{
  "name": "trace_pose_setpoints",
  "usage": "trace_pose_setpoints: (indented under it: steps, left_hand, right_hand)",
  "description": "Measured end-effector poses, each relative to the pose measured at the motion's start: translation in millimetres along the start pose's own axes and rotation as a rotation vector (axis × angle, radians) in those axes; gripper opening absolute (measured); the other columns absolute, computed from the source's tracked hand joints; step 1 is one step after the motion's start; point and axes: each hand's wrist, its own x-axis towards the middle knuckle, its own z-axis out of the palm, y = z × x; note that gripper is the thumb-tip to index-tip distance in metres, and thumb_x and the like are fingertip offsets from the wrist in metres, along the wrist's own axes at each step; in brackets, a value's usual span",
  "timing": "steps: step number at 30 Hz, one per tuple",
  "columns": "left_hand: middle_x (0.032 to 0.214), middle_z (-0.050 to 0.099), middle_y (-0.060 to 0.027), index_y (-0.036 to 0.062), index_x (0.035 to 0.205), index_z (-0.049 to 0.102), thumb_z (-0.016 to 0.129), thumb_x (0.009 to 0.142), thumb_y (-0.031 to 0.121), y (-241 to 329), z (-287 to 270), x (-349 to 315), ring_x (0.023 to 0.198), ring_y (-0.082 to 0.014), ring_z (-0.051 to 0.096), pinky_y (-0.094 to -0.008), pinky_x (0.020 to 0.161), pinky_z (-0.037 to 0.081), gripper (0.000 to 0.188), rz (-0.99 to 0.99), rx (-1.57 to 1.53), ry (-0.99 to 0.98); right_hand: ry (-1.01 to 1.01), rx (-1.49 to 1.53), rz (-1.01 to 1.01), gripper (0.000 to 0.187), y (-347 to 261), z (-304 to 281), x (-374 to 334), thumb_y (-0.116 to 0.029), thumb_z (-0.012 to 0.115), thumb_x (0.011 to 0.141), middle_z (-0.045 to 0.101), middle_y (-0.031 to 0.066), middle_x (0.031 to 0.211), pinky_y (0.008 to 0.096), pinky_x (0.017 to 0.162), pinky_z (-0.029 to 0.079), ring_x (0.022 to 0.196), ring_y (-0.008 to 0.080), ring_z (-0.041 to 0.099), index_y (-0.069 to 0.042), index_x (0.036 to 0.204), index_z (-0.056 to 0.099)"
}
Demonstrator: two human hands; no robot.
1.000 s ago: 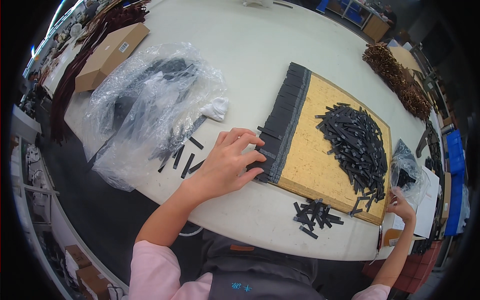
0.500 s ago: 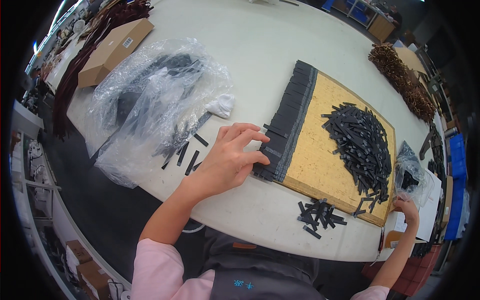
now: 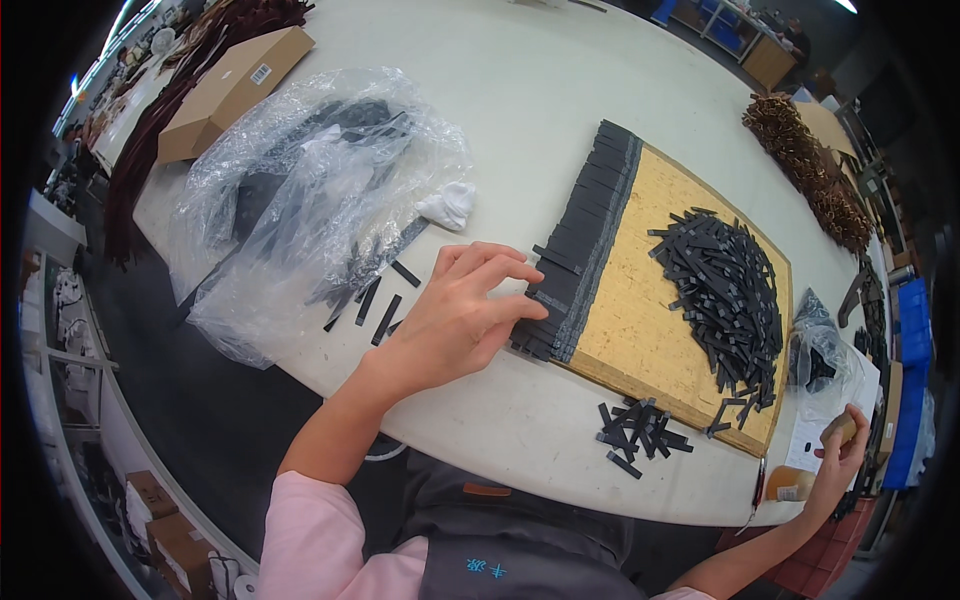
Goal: The person applies glue from a squeeze bottle to small black rectangular components and places them onto a yellow board. They occasionally use a small wooden block to press the glued pieces into place. The task involves repetitive handling of individual parts from a pile on the table.
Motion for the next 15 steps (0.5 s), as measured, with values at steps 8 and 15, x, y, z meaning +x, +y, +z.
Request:
trace_pose_setpoints:
  steps: [8,15]
  left_hand:
    - [0.113,0.070,-0.0107,0.0031,0.110,0.071,0.075,0.084,0.003,50,-9,5,0.098,-0.0185,0.068,-0.0327,0.089,0.053,0.026,-0.242,-0.861,-0.020]
    - [0.090,0.070,-0.0078,-0.0003,0.104,0.069,0.074,0.083,-0.004,51,-9,-23,0.082,-0.0143,0.065,-0.0269,0.075,0.051,0.023,-0.305,-0.522,0.237]
  right_hand:
    - [-0.722,0.506,-0.581,0.027,-148,153,-63,0.007,0.066,0.086,0.067,0.0106,0.102,0.0312,0.084,0.052,0.093,0.0192,0.069,0.000,0.111,0.060]
    - [-0.957,0.722,-0.523,0.029,-199,204,-82,0.002,0.068,0.089,0.069,0.0104,0.101,0.0315,0.084,0.057,0.093,0.0204,0.072,-0.001,0.116,0.060]
